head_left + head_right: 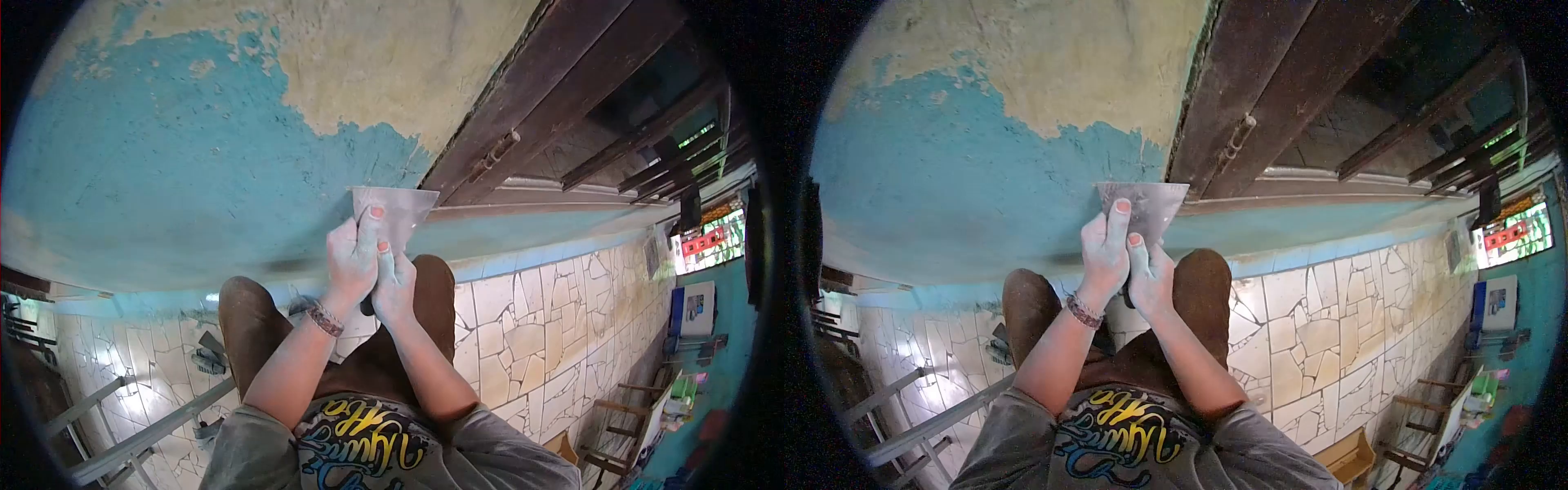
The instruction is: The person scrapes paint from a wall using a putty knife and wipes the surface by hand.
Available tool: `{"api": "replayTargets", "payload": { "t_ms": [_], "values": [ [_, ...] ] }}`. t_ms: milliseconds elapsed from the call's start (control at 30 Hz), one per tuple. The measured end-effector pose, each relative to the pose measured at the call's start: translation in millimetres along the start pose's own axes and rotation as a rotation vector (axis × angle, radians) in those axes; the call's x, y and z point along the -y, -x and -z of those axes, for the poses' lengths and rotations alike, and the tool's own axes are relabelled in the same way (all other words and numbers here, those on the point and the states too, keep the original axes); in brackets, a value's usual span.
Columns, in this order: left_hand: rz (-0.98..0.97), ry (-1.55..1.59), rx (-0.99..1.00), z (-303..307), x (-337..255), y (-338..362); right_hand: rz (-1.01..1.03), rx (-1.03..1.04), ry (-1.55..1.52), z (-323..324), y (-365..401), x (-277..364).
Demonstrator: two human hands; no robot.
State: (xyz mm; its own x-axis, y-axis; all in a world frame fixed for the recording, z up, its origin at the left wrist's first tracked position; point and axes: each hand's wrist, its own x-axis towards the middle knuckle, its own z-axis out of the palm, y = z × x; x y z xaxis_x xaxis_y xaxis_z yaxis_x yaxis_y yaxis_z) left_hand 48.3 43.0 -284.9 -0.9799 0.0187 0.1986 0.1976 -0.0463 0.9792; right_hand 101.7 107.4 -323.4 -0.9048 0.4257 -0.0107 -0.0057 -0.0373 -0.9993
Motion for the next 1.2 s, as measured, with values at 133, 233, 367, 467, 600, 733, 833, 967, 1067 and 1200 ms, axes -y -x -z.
{"api": "replayTargets", "payload": {
  "t_ms": [133, 233, 367, 467, 600, 733, 833, 967, 1067, 1200],
  "values": [
    [-0.009, -0.049, -0.003, 0.2, 12.2, 4.4, -0.011, -0.004, -0.045, -0.2, 2.0, -6.5],
    [-0.010, -0.045, -0.003, 1.7, -3.0, -3.2, -0.037, 0.008, 0.015, -2.5, 2.0, 7.0],
    [0.012, -0.033, 0.010, 3.1, -0.7, 1.0, -0.055, -0.013, -0.059, -3.2, 3.1, -6.6],
    [-0.060, -0.070, -0.006, 1.6, -1.7, -0.4, 0.008, -0.012, -0.045, -7.7, -6.1, -0.2],
    [0.006, -0.040, 0.023, 4.5, -18.9, -4.8, 0.003, 0.003, 0.005, -5.7, 0.1, 10.0],
    [-0.064, -0.106, -0.012, 5.5, 6.3, -1.3, 0.001, -0.048, 0.025, -10.3, 2.3, 4.0],
    [-0.116, -0.081, -0.056, -0.5, 11.7, 1.7, -0.036, -0.037, 0.036, -5.6, 4.4, 6.1],
    [0.028, 0.006, -0.037, 0.3, 1.7, 2.0, -0.022, -0.016, 0.011, -3.5, 1.7, 1.5],
    [0.031, 0.007, -0.057, 1.0, 2.6, -3.4, -0.019, 0.012, 0.084, -3.1, -3.5, 11.2],
    [0.048, 0.103, -0.063, -5.2, 1.0, 1.2, -0.027, -0.033, 0.051, -2.7, -1.9, 6.3]
  ]
}}
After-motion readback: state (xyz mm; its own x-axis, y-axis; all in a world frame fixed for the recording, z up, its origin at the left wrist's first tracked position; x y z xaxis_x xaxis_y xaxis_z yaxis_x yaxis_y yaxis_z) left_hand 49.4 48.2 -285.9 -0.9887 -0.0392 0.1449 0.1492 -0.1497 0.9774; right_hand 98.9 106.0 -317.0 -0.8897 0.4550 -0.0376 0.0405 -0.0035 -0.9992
